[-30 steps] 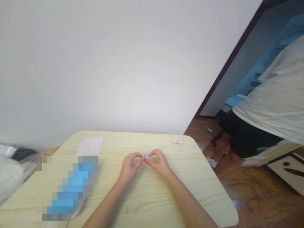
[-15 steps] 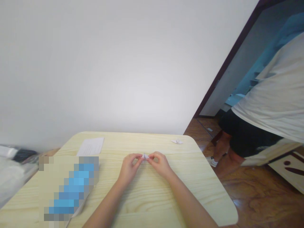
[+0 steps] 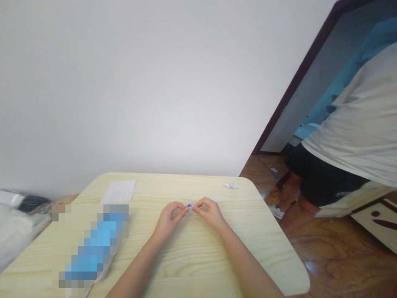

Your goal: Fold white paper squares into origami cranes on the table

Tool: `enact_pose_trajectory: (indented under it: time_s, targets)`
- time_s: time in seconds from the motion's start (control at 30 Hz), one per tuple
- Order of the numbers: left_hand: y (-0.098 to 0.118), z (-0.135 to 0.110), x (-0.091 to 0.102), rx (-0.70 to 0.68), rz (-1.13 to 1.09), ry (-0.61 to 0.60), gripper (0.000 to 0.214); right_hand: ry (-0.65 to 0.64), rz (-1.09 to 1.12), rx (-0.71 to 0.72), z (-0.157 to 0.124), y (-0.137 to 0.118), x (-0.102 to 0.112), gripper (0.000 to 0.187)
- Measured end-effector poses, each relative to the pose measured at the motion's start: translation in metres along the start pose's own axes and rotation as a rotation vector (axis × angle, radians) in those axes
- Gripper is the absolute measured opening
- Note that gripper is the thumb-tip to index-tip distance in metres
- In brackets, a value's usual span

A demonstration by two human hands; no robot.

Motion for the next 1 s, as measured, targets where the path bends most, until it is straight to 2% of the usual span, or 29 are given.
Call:
enact_pose_trajectory:
  time_s: [0.2, 0.33, 0.5, 0.8, 1.0]
  targets:
    - [-0.004, 0.003, 0.003, 0.089, -0.197, -0.062, 0.019, -0.042, 0.160, -0.133, 0.001, 0.008, 0.000, 0.013]
    - [-0.011, 0.003, 0.003, 0.176, -0.372, -0.106, 0.025, -0.113, 0.397, -0.214, 0.001, 0.014, -0.004, 0.019]
    - [-0.013, 0.002, 0.007, 0.265, -0.474, 0.039, 0.027, -0.100, 0.605, -0.258, 0.002, 0.015, -0.006, 0.019]
    - [-0.012, 0.000, 0.010, 0.314, -0.586, 0.185, 0.027, -0.095, 0.605, -0.248, 0.002, 0.020, -0.005, 0.021]
    - [-0.015, 0.000, 0.009, 0.308, -0.644, 0.223, 0.027, 0.074, 0.687, -0.301, 0.003, 0.029, -0.006, 0.024]
Point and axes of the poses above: each hand's wrist, its own z-axis towards the middle knuckle, its own x-axis out of the back of the hand, y = z × x, the point moved 4 cm from there along z, towards the middle knuckle, and after that the axes turned 4 degrees about -y, right-handed, at the moved point
